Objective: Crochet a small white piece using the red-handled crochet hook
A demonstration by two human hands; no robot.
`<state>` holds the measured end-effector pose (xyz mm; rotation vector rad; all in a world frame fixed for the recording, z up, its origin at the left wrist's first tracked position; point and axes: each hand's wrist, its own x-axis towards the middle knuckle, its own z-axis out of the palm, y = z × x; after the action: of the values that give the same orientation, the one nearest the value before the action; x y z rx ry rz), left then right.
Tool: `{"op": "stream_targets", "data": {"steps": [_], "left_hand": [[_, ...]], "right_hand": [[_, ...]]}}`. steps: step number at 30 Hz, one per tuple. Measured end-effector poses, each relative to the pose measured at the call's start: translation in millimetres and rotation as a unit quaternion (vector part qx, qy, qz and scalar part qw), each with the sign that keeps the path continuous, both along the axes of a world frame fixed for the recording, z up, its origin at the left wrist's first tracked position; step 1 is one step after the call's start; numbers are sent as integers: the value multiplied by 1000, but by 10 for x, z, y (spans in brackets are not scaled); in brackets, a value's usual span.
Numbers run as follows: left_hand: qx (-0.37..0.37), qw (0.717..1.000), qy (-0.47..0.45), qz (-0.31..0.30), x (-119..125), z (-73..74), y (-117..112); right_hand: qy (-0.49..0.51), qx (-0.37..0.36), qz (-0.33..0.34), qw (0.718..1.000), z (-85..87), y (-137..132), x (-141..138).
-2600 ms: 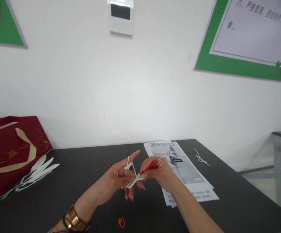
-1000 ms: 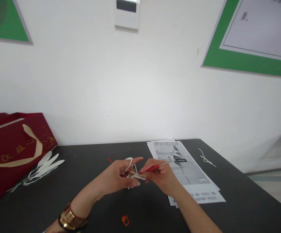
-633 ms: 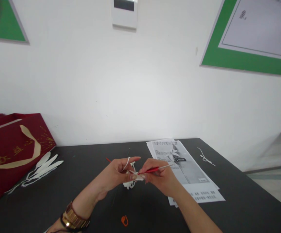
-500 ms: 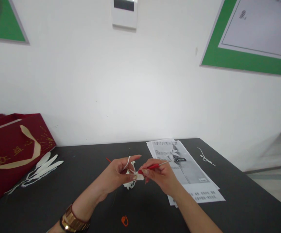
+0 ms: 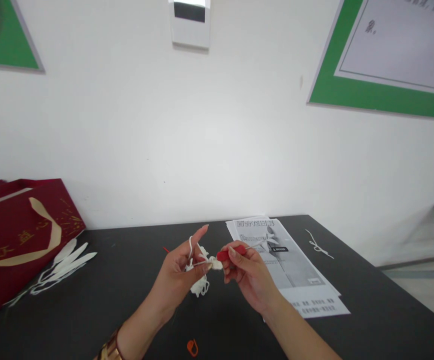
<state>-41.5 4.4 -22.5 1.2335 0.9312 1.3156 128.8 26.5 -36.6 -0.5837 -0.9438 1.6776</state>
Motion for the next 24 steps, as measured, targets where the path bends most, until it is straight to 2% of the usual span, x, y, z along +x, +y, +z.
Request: {"op": "stream_targets", "data": {"steps": [6, 13, 15, 20, 24], "left_hand": [[-6, 1000, -26, 15, 15, 17, -23], [16, 997, -44, 61, 84, -52, -37], [22, 997, -35, 65, 106, -59, -38], [38, 997, 12, 67, 142, -85, -26], [62, 995, 54, 60, 144, -148, -4]], "right_hand": [[19, -5, -15, 1000, 29, -2, 3], [43, -37, -39, 998, -20, -37, -52], [35, -37, -53, 997, -27, -38, -59], [4, -47, -32, 998, -33, -32, -69], [-19, -28, -42, 999, -15, -34, -62]]}}
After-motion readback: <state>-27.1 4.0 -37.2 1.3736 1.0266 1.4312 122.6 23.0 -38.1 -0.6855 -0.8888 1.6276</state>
